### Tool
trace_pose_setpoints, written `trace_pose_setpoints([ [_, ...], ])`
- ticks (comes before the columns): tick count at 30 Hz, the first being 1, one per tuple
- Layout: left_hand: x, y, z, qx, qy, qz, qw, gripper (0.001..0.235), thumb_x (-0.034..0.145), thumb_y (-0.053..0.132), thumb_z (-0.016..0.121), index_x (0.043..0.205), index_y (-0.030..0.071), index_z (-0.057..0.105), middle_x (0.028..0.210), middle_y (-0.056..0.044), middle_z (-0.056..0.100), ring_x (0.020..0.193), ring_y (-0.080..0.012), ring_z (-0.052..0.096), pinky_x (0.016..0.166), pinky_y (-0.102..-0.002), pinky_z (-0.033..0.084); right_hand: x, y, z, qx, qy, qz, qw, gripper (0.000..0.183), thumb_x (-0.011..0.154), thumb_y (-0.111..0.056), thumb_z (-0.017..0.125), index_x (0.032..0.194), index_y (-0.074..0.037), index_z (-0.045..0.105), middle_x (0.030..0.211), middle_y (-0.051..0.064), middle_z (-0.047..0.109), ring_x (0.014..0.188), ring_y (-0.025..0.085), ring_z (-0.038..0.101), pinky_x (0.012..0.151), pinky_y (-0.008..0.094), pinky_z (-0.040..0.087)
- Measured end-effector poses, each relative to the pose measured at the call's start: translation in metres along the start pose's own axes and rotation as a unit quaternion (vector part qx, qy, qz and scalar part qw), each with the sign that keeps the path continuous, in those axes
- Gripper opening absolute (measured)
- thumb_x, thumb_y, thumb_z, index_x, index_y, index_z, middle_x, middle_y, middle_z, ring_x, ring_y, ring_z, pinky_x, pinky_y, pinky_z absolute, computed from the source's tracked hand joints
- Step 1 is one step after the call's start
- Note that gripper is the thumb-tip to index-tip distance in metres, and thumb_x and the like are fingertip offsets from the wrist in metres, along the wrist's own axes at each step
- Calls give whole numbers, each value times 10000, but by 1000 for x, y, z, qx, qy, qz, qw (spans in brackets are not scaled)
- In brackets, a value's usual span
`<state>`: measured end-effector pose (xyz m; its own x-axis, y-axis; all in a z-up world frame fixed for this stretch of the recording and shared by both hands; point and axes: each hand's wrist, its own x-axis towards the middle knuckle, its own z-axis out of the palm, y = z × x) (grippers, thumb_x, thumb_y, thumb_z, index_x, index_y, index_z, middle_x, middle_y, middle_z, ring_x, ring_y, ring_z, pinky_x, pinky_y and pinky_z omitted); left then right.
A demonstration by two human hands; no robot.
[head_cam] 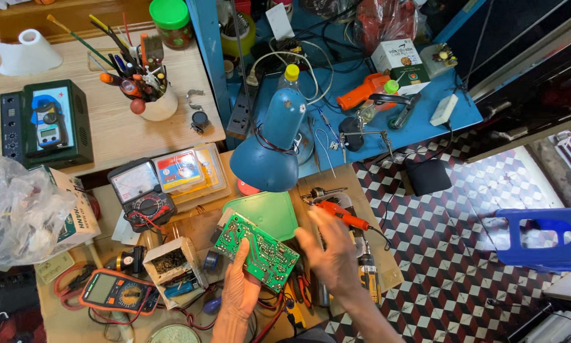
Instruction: The person aligns a white plastic component onto a green circuit board and secures it using a cordless drill. They then use a flashlight to inspect the board and component, and finally reach into a container of small parts.
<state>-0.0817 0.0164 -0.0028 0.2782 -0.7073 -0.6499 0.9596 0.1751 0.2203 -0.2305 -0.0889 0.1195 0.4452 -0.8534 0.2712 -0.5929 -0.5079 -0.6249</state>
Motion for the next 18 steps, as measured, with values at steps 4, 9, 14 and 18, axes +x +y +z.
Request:
trace_pose_setpoints([
  [4,-10,6,6,47,-28,28,998,357,902,144,697,1247,68,647,1164,-33,720,1027,-176,693,907,-397,577,8,36,-37,102,12,319,942,363,975,-334,600,1233,-122,743,1128,100,794,1037,210,752,860,354,600],
  [9,-20,7,5,62,-77,42,994,375,908,120,716,1267,53,631,1178,-50,703,1049,-191,680,929,-392,569,7,53,-56,107,20,175,978,623,959,-223,647,1522,-42,452,1378,117,597,1143,199,653,879,339,555],
  [14,-36,14,-10,54,-59,67,995,374,887,104,731,1247,76,637,1164,-27,713,1044,-160,695,931,-367,583,6,19,-33,184,-25,186,965,462,1011,-225,596,1414,1,585,1157,112,767,1079,173,718,946,318,554],
  [18,-51,5,-29,-2,-83,67,994,327,928,116,755,1221,13,651,1151,-103,719,1021,-224,705,915,-403,601,-2,-18,-11,161,-91,172,968,410,1062,-177,577,1427,-1,632,1114,142,772,800,311,631,718,413,496],
])
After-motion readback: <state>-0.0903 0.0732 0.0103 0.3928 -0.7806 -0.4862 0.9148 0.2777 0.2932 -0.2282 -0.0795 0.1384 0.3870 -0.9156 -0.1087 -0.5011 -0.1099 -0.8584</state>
